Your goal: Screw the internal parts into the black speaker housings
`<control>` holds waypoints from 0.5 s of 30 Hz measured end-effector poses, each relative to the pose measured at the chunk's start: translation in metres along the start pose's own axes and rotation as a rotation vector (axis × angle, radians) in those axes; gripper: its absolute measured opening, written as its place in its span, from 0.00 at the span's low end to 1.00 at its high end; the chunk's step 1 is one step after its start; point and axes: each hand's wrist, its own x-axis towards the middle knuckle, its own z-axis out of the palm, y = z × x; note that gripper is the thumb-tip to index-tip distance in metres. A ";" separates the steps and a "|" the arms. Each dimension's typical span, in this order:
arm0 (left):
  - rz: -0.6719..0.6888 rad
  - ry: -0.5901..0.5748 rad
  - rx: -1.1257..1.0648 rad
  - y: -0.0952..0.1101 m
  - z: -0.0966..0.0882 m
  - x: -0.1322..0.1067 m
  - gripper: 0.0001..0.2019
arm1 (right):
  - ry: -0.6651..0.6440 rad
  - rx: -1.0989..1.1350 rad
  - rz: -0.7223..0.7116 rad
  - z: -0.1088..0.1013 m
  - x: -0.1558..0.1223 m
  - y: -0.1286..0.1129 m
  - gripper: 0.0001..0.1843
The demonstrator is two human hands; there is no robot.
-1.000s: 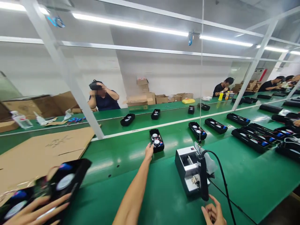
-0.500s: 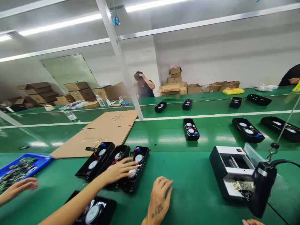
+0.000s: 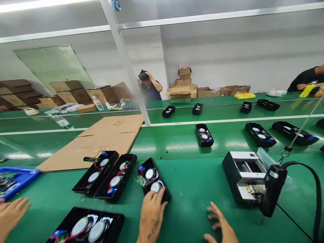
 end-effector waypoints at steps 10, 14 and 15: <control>0.253 0.091 -0.564 0.137 -0.039 0.025 0.16 | -0.276 -0.119 -0.286 -0.021 0.055 -0.051 0.65; 0.153 0.148 -0.551 0.097 -0.060 0.030 0.07 | -0.556 -0.121 -0.190 -0.097 0.095 -0.057 0.65; 0.130 0.148 -0.542 0.088 -0.061 0.029 0.05 | -0.551 -0.152 -0.170 -0.110 0.097 -0.060 0.62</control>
